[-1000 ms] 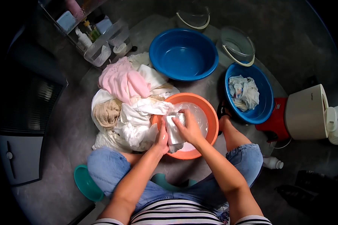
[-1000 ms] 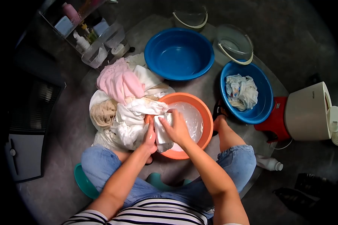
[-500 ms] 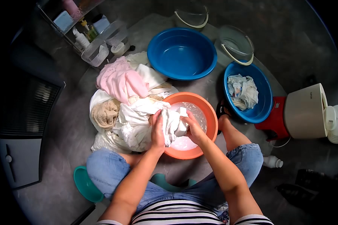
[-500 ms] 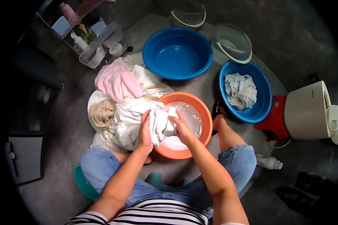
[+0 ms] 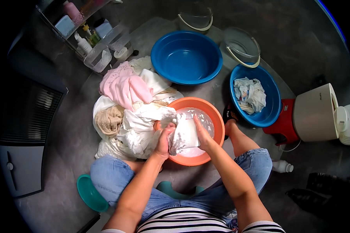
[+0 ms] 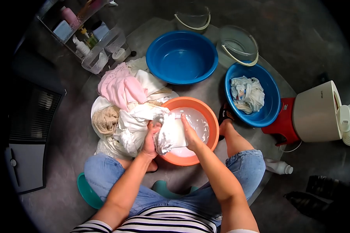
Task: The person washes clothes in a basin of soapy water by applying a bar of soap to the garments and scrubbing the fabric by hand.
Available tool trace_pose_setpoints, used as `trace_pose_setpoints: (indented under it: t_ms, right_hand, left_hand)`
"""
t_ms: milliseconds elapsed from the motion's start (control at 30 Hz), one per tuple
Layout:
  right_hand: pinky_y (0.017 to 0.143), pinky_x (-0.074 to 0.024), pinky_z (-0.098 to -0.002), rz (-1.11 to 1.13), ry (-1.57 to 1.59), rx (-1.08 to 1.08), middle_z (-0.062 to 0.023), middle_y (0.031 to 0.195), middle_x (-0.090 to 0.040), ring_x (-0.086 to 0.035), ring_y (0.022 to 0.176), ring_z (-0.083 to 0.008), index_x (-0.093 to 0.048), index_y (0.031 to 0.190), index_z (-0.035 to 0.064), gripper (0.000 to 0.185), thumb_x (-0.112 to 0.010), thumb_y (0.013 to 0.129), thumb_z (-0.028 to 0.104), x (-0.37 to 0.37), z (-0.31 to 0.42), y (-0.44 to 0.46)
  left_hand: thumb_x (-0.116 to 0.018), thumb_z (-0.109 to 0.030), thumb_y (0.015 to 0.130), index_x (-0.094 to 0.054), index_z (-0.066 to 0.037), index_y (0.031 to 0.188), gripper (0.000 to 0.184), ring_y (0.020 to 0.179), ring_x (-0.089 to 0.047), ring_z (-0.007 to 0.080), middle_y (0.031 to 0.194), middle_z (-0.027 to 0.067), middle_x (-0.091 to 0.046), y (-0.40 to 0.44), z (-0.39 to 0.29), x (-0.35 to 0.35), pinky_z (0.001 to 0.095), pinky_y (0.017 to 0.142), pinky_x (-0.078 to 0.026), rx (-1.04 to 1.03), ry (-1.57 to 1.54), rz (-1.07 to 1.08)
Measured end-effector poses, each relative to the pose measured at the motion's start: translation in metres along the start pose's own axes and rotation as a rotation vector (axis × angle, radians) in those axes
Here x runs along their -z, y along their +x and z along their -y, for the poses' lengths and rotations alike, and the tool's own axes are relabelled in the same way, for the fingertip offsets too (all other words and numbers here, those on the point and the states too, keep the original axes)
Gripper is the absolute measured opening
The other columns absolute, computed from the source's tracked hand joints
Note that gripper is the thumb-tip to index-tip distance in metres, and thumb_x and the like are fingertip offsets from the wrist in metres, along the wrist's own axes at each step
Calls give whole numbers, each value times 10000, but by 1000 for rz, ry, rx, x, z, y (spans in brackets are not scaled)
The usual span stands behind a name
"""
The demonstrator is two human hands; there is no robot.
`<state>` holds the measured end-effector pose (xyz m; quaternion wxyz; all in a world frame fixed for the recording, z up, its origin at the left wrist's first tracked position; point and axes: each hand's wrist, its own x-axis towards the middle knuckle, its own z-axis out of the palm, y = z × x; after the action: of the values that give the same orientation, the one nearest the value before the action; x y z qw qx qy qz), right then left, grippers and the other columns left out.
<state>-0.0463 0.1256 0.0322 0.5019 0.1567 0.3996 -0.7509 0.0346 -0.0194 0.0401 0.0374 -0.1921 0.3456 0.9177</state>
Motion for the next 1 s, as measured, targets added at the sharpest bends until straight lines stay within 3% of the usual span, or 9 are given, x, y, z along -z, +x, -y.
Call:
trace_pose_setpoints:
  t_ms: [133,167,300,400,433,567,667,800,1000]
  right_hand:
    - [856,-530,-346,39,-70,103,-82,1124,-617,-634,991,-212,-509,1251,31,427,-598,904,266,14,-4,8]
    - [854,-525,-339,13,-88,160,-87,1119,-616,-628,998,-213,-522,1228,25,417,-644,853,161,16,-1,8]
    - [846,-516,-322,8,-101,352,-92,1113,-616,-620,995,-203,-518,1222,9,448,-657,842,201,12,17,-3]
    - [853,-514,-325,60,22,281,-99,1097,-623,-625,986,-210,-525,1222,26,471,-664,840,262,8,23,-17]
    - [861,-512,-342,60,24,253,-98,1097,-625,-626,987,-211,-529,1226,50,483,-660,845,317,15,22,-16]
    - [849,-514,-351,-24,49,205,-86,1094,-620,-623,988,-212,-521,1235,65,487,-653,859,346,24,25,-7]
    - [794,-540,-379,-110,-71,361,-86,1072,-624,-643,920,-219,-509,1237,77,476,-625,877,365,24,11,6]
    - [820,-510,-351,-116,-98,410,-62,1071,-615,-616,956,-184,-530,1194,52,399,-652,891,281,22,14,7]
    - [875,-447,-292,-114,-293,327,-62,1078,-639,-598,960,-147,-564,1161,6,423,-712,849,248,8,-1,20]
  left_hand:
    - [-596,-152,847,-539,-129,884,71,861,-553,78,967,-3,-595,1,-2,20,247,738,-448,24,44,61]
    - [-611,-95,786,-526,-84,1101,327,988,-594,144,1093,44,-605,5,7,44,303,929,-459,50,30,127]
    - [-589,-83,809,-452,-72,1298,507,1139,-541,193,1220,72,-557,5,-13,19,361,985,-446,22,124,47]
    - [-566,-103,831,-359,-95,1403,608,1155,-545,231,1281,91,-531,9,-11,32,396,983,-458,123,-37,-95]
    - [-566,-150,843,-316,-116,1432,642,1135,-564,263,1316,107,-513,13,-10,33,422,945,-489,181,-229,16]
    - [-575,-185,818,-314,-115,1429,668,1116,-578,291,1302,128,-523,3,-13,29,458,892,-524,233,-149,19]
    - [-552,-168,790,-311,-125,1431,686,1088,-591,306,1295,145,-524,-3,-20,21,449,885,-531,201,-174,168]
    - [-530,-253,775,-406,-2,1356,644,1034,-611,329,1198,197,-584,9,1,43,450,847,-537,134,-222,66]
    - [-497,-281,789,-415,24,1351,645,1114,-578,319,1250,188,-567,-3,-6,23,430,983,-458,101,-221,103]
